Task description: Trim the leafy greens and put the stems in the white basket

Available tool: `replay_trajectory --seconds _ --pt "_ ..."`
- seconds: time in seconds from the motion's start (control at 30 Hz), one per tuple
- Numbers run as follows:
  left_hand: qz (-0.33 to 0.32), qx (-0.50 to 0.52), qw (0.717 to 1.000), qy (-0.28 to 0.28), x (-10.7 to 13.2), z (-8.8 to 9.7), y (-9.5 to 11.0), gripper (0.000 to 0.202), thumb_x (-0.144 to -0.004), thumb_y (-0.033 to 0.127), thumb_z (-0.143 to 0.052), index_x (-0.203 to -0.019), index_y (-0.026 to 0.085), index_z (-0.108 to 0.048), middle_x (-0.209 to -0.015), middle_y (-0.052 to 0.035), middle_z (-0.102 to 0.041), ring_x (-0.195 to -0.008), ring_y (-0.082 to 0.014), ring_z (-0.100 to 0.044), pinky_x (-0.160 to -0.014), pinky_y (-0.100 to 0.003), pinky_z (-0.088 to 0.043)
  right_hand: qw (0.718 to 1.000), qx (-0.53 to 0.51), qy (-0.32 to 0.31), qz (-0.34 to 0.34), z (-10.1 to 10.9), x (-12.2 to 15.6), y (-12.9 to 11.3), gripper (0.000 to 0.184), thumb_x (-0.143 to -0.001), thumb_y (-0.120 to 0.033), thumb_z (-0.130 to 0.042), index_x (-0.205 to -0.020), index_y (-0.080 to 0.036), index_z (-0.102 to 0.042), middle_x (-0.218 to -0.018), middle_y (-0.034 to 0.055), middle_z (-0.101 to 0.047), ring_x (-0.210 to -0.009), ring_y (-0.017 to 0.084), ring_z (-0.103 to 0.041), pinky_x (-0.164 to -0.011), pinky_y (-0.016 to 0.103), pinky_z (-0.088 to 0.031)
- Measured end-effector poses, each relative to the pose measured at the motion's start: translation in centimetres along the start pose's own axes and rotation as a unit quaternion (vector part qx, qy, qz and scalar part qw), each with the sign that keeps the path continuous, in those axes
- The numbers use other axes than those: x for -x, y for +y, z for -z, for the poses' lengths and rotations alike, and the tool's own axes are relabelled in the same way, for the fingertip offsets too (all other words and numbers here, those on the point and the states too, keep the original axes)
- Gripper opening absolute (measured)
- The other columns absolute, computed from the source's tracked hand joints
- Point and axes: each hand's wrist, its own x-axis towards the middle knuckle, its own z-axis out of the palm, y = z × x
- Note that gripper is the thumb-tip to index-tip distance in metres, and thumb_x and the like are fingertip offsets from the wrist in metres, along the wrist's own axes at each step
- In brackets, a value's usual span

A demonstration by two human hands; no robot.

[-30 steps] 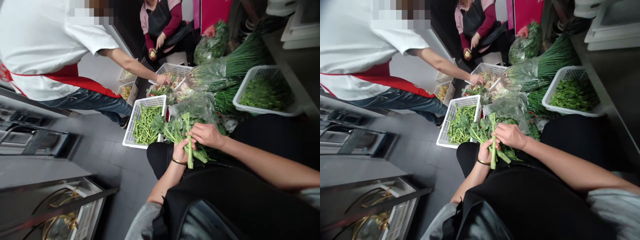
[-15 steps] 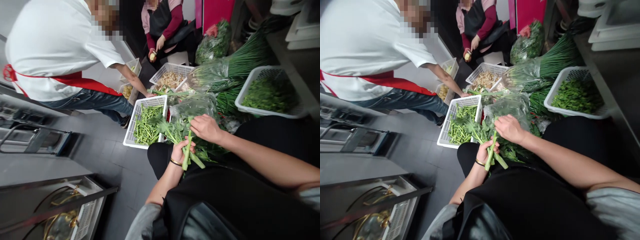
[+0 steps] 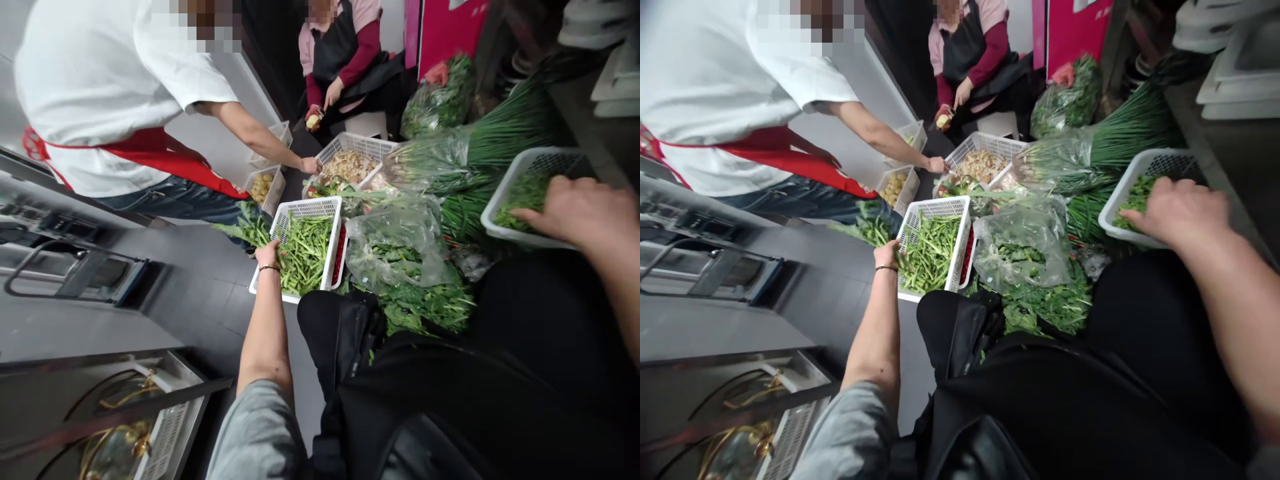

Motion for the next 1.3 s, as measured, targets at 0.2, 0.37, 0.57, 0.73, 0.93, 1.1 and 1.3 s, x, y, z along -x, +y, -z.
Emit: replay_trajectory --seconds 0.2,0.37,0.57,0.73,0.93,1.1,1.3 --pt "0.178 0.149 0.921 -0.312 10.6 -2.9 -6.7 0.013 -0.062 0.01 -0.063 -0.072 0.014 -0.055 -0.093 -0.008 -0.067 -0.092 -0.0201 -0.065 -0.071 -0.03 -0.054 0.855 -0.33 -0.161 0.367 -2.0 9.1 -12.5 0.039 -0.081 -0.055 -0.051 -0.091 -0.02 -0.066 -0.081 0.0055 -0.067 -0.069 0.018 -0.058 -0.061 0.028 -0.038" --pt "0.258 0.176 0.863 -0.397 16.1 -5.5 -10.5 0.017 -0.059 0.016 -0.066 -0.074 0.013 -0.058 -0.087 -0.0087 -0.068 -0.088 -0.0238 -0.066 -0.068 -0.031 -0.055 0.754 -0.442 -0.281 0.397 -5.1 12.4 -17.4 0.038 -0.073 -0.05 -0.057 -0.057 -0.018 -0.045 -0.051 -0.0046 -0.045 -0.048 0.009 -0.041 -0.048 0.022 -0.028" --pt "0.216 0.007 0.872 -0.439 16.5 -2.5 -11.0 0.02 -0.056 0.019 -0.072 -0.068 0.009 -0.061 -0.06 -0.006 -0.064 -0.048 -0.0138 -0.06 -0.042 -0.021 -0.047 0.732 -0.45 -0.374 0.35 -4.3 12.8 -13.3 0.035 -0.073 -0.05 -0.057 -0.063 -0.019 -0.044 -0.051 -0.0064 -0.04 -0.046 0.007 -0.036 -0.046 0.022 -0.025" --pt "0.19 -0.134 0.827 -0.513 14.7 2.1 -9.8 0.019 -0.059 0.019 -0.074 -0.072 0.009 -0.064 -0.042 0.0009 -0.054 -0.03 -0.0061 -0.043 -0.031 -0.015 -0.032 0.753 -0.362 -0.377 0.4 -2.4 11.0 -9.6 0.037 -0.07 -0.043 -0.064 -0.055 -0.018 -0.04 -0.049 -0.0057 -0.041 -0.047 0.007 -0.035 -0.046 0.022 -0.025" --pt "0.193 0.158 0.913 -0.323 14.7 1.7 -9.9 0.029 -0.064 0.026 -0.075 -0.076 0.016 -0.05 -0.065 0.0006 -0.064 -0.066 -0.0167 -0.067 -0.055 -0.025 -0.052 0.662 -0.59 -0.417 0.197 -4.0 11.8 -13.0 0.043 -0.063 -0.055 -0.07 -0.068 -0.017 -0.052 -0.052 -0.0023 -0.056 -0.045 0.009 -0.051 -0.046 0.023 -0.041" --pt "0.216 0.12 0.874 -0.419 17.8 -1.1 -12.0 0.039 -0.064 0.034 -0.077 -0.084 0.014 -0.052 -0.068 -0.0052 -0.066 -0.063 -0.021 -0.067 -0.052 -0.026 -0.052 0.617 -0.647 -0.398 0.207 -4.6 13.5 -17.2 0.043 -0.061 -0.054 -0.072 -0.063 -0.017 -0.052 -0.046 -0.005 -0.053 -0.041 0.007 -0.049 -0.044 0.021 -0.042" --pt "0.175 0.127 0.874 -0.436 18.1 -0.9 -11.0 0.036 -0.06 0.029 -0.079 -0.084 0.011 -0.058 -0.065 -0.0057 -0.067 -0.052 -0.0135 -0.061 -0.044 -0.019 -0.045 0.665 -0.586 -0.405 0.225 -2.5 10.5 -16.6 0.048 -0.066 -0.064 -0.063 -0.06 -0.016 -0.058 -0.046 0.0003 -0.056 -0.04 0.01 -0.05 -0.043 0.024 -0.041"
